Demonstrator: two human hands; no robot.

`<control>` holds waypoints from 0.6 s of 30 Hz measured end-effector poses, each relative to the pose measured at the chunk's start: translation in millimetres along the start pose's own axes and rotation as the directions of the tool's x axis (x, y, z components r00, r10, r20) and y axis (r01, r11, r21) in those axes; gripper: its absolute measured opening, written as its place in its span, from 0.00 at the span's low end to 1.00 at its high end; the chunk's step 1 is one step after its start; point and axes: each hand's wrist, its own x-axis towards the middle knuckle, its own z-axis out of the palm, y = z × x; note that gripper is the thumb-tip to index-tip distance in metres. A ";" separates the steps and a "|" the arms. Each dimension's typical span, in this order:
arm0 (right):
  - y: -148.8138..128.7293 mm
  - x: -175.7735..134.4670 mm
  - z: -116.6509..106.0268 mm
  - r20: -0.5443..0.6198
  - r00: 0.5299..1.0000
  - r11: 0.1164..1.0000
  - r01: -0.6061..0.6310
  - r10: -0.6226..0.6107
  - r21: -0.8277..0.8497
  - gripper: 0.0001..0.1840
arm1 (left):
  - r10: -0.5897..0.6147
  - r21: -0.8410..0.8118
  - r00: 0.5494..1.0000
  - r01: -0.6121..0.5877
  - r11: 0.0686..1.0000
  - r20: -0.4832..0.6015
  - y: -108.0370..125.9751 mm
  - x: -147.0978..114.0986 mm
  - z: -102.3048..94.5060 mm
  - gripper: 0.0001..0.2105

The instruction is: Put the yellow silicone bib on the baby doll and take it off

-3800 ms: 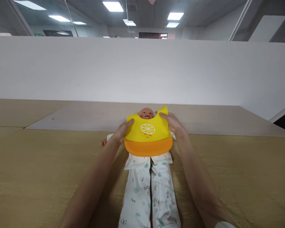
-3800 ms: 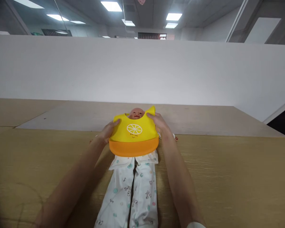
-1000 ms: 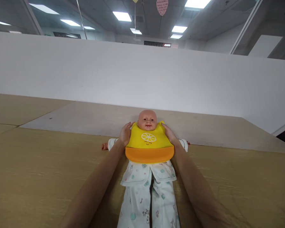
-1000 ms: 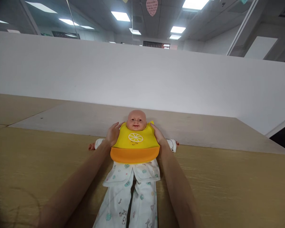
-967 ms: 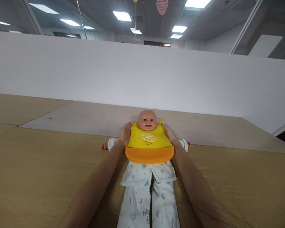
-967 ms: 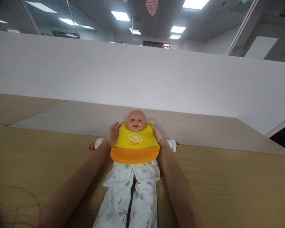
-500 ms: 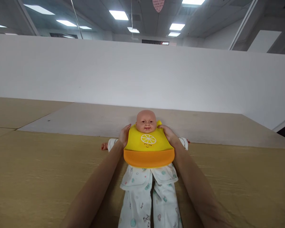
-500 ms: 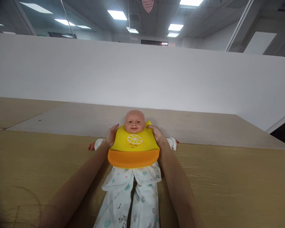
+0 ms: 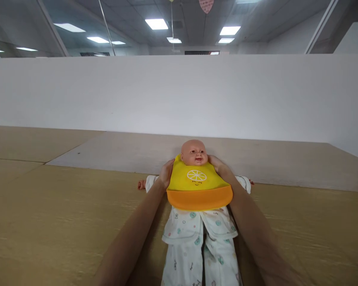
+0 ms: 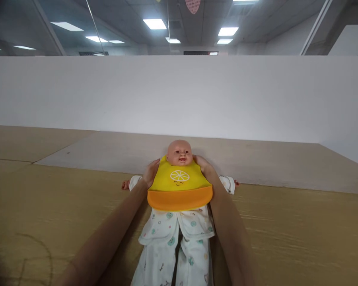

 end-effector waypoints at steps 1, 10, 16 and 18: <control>-0.1 1.7 -0.9 0.009 1.000 1.000 0.009 -0.009 -0.003 0.14 | 0.003 -0.003 1.000 -0.003 1.000 0.004 -0.4 0.5 -0.3 0.21; 5.1 -4.9 10.1 0.017 0.976 0.973 0.214 -0.216 0.085 0.15 | -0.006 0.011 0.999 0.005 1.000 0.042 -2.8 3.9 -6.8 0.22; -1.2 -5.2 17.6 0.075 0.963 0.956 0.246 -0.260 0.163 0.14 | -0.069 0.037 0.997 0.071 0.997 -0.046 -6.0 5.7 -8.3 0.22; -4.7 -2.6 18.3 0.039 0.959 0.949 0.270 -0.280 0.160 0.15 | -0.074 0.043 0.996 0.076 0.996 -0.058 -7.5 7.0 -10.8 0.21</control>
